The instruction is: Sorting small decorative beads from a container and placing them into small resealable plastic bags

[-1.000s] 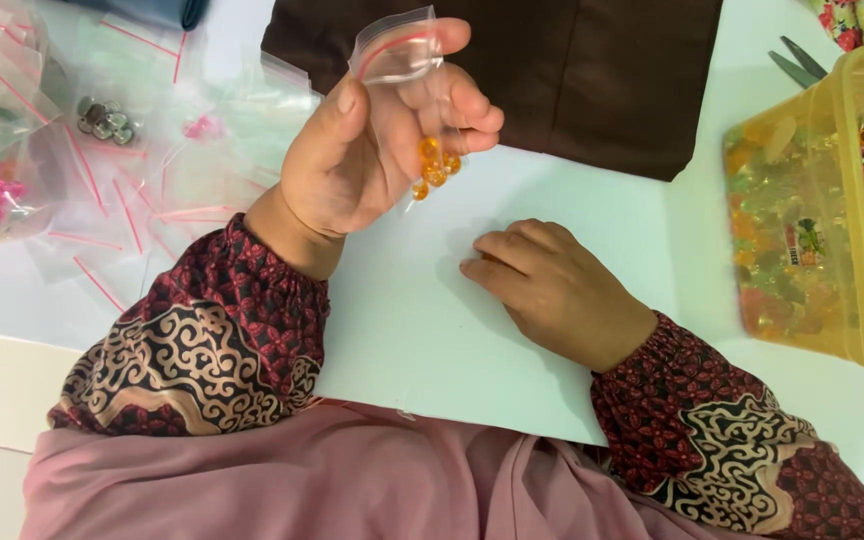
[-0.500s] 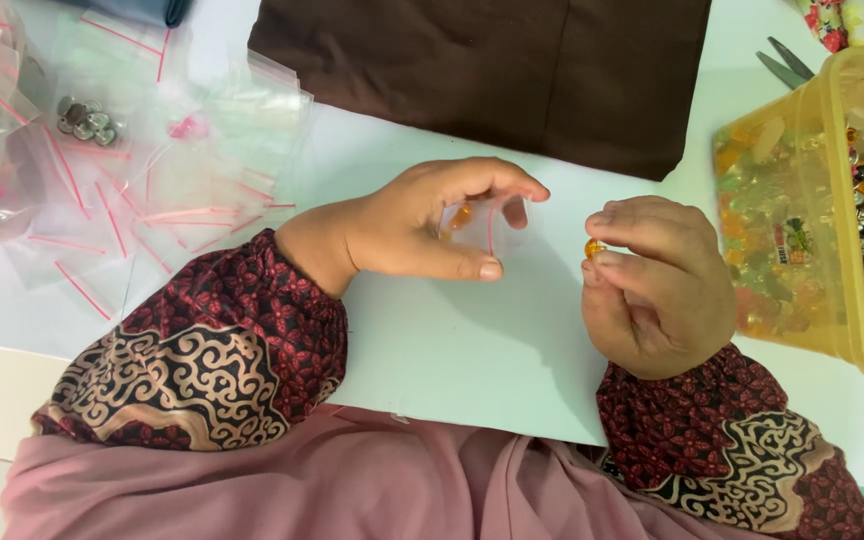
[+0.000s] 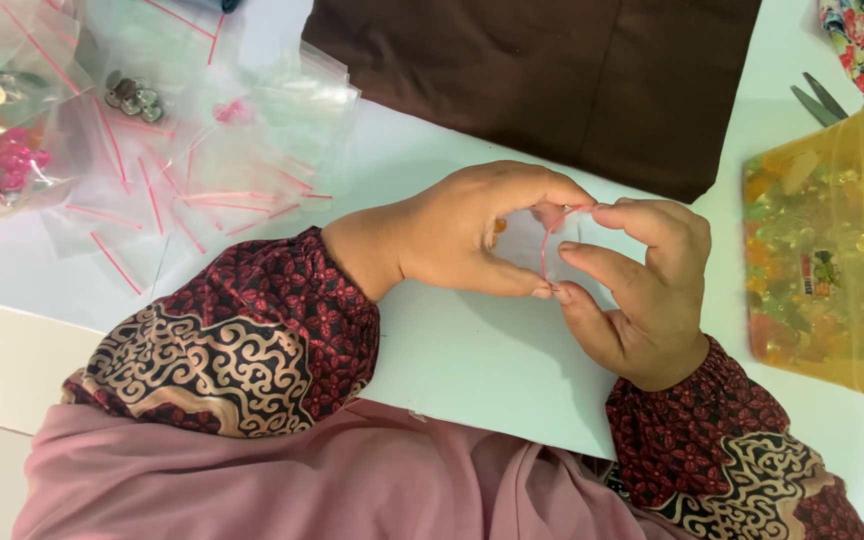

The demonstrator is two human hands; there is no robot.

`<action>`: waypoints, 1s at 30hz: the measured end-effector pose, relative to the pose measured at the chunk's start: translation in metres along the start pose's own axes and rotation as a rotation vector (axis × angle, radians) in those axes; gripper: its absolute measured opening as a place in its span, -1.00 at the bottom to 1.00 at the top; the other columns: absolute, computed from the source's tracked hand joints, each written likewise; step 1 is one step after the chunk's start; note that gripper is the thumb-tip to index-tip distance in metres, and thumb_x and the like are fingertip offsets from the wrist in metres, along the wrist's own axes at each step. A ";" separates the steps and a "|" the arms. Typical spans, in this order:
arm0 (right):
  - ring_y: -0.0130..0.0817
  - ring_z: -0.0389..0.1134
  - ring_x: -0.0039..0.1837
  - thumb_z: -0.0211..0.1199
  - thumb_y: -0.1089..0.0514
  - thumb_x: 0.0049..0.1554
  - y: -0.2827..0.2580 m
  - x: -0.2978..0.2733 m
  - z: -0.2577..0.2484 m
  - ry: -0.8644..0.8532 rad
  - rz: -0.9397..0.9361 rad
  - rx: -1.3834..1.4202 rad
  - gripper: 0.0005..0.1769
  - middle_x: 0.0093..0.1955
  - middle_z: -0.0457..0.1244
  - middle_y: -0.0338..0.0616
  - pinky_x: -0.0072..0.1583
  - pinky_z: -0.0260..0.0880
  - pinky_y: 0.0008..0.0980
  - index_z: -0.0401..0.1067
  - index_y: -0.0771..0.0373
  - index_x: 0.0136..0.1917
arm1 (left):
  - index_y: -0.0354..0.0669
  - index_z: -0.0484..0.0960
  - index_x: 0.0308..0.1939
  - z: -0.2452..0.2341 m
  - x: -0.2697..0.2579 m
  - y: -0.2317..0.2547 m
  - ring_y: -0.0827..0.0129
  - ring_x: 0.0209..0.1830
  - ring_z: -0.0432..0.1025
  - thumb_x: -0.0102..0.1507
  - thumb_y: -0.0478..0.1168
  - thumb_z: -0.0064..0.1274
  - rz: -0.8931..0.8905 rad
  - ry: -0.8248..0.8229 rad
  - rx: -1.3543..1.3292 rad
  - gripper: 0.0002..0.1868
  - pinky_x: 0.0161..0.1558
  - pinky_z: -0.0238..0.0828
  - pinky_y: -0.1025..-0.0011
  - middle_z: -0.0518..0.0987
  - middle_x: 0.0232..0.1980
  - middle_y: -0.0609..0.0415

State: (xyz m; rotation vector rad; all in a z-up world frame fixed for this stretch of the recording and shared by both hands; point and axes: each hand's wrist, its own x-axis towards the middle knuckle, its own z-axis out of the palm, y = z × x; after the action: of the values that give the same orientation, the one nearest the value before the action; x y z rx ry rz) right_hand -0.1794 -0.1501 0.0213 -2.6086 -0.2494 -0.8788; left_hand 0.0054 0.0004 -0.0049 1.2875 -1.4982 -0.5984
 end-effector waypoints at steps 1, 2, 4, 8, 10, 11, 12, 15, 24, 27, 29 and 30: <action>0.05 0.22 0.25 0.19 0.08 0.25 -0.002 0.003 0.000 -0.002 0.001 0.008 -0.82 0.27 0.19 0.08 0.34 0.21 0.01 0.50 0.19 0.02 | 0.01 0.42 0.31 0.002 0.001 -0.003 0.39 0.05 0.57 0.16 -0.12 0.47 0.138 0.063 0.074 -0.29 0.18 0.46 0.37 0.61 0.09 0.22; 0.05 0.22 0.25 0.19 0.08 0.25 -0.001 0.003 0.001 -0.003 -0.004 0.010 -0.82 0.27 0.19 0.08 0.34 0.21 0.01 0.50 0.19 0.02 | 0.01 0.42 0.31 0.002 0.001 -0.004 0.39 0.05 0.57 0.16 -0.12 0.47 0.138 0.067 0.077 -0.29 0.18 0.46 0.37 0.61 0.09 0.22; 0.14 0.10 0.38 0.22 0.24 0.21 0.000 0.002 0.003 -0.005 -0.035 -0.032 -0.87 0.32 0.15 0.06 0.44 0.24 0.13 0.55 0.08 -0.01 | 0.04 0.38 0.33 0.002 0.001 -0.007 0.40 0.03 0.58 0.17 -0.05 0.51 0.174 0.100 0.149 -0.24 0.21 0.49 0.28 0.59 0.16 0.28; 0.15 0.10 0.40 0.23 0.37 0.21 0.009 -0.002 0.009 0.020 -0.092 -0.060 -0.79 0.37 0.12 0.06 0.45 0.26 0.13 0.53 0.06 -0.07 | 0.08 0.37 0.32 0.000 0.000 -0.010 0.41 0.03 0.57 0.09 -0.09 0.55 0.165 0.082 0.165 -0.17 0.20 0.48 0.27 0.58 0.18 0.29; 0.15 0.08 0.43 0.23 0.36 0.24 0.013 -0.005 0.008 0.025 -0.090 -0.063 -0.81 0.40 0.11 0.06 0.47 0.25 0.14 0.53 0.08 -0.08 | 0.24 0.40 0.35 -0.002 -0.002 -0.001 0.54 -0.22 0.36 0.03 -0.03 0.53 -0.158 -0.024 -0.041 -0.14 -0.38 0.45 0.63 0.51 0.01 0.15; 0.15 0.08 0.43 0.23 0.36 0.24 0.013 -0.004 0.008 0.023 -0.090 -0.064 -0.81 0.40 0.11 0.06 0.47 0.25 0.14 0.53 0.08 -0.08 | 0.24 0.40 0.35 -0.004 -0.001 0.003 0.54 -0.22 0.36 0.03 -0.03 0.53 -0.157 -0.024 -0.043 -0.14 -0.38 0.45 0.63 0.51 0.01 0.15; 0.13 0.08 0.39 0.21 0.37 0.25 0.014 -0.002 0.007 0.036 -0.091 -0.046 -0.81 0.38 0.11 0.10 0.45 0.29 0.16 0.52 0.11 -0.10 | 0.19 0.46 0.27 -0.006 -0.001 0.007 0.53 -0.12 0.39 0.13 -0.06 0.42 -0.160 -0.014 -0.076 -0.33 -0.34 0.45 0.57 0.49 -0.01 0.19; 0.12 0.14 0.29 0.15 0.40 0.23 0.016 -0.003 0.007 0.046 -0.058 0.026 -0.81 0.36 0.12 0.16 0.42 0.32 0.15 0.50 0.16 -0.09 | 0.05 0.56 0.07 -0.008 0.002 0.011 0.51 -0.13 0.46 0.28 -0.16 0.23 -0.062 0.047 -0.087 -0.70 -0.21 0.45 0.50 0.54 -0.12 0.24; -0.01 0.38 0.14 0.06 0.29 0.34 0.030 -0.013 0.015 0.214 0.224 0.567 -0.79 0.23 0.19 0.36 0.16 0.43 -0.21 0.24 0.49 0.18 | -0.04 0.61 -0.16 0.001 0.004 -0.001 0.48 -0.31 0.49 0.32 -0.30 0.18 0.039 0.289 -0.176 -0.93 -0.08 0.50 0.46 0.56 -0.39 0.21; -0.12 0.36 0.14 0.07 0.15 0.31 0.031 -0.015 0.019 0.158 0.317 0.665 -0.63 0.17 0.26 0.30 0.19 0.34 -0.30 0.28 0.54 0.23 | -0.08 0.61 -0.18 0.000 0.005 0.003 0.44 -0.34 0.46 0.32 -0.33 0.17 0.034 0.319 -0.183 -0.94 -0.11 0.49 0.44 0.55 -0.41 0.16; -0.16 0.34 0.14 0.08 0.10 0.29 0.024 -0.013 0.020 0.143 0.342 0.698 -0.56 0.14 0.28 0.28 0.22 0.30 -0.33 0.29 0.56 0.23 | -0.11 0.61 -0.19 0.000 0.006 0.003 0.41 -0.35 0.44 0.31 -0.35 0.15 0.030 0.337 -0.185 -0.94 -0.12 0.49 0.41 0.54 -0.43 0.12; -0.23 0.30 0.13 0.12 0.10 0.28 0.019 -0.010 0.019 0.140 0.342 0.709 -0.57 0.11 0.26 0.21 0.19 0.28 -0.37 0.31 0.55 0.22 | -0.11 0.61 -0.20 0.000 0.006 0.000 0.43 -0.35 0.44 0.31 -0.35 0.15 0.029 0.352 -0.184 -0.94 -0.12 0.48 0.42 0.53 -0.43 0.14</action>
State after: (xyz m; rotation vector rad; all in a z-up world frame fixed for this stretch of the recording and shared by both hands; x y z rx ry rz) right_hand -0.1710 -0.1605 -0.0044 -1.8514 -0.0522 -0.6841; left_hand 0.0064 -0.0053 -0.0030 1.1574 -1.1433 -0.4510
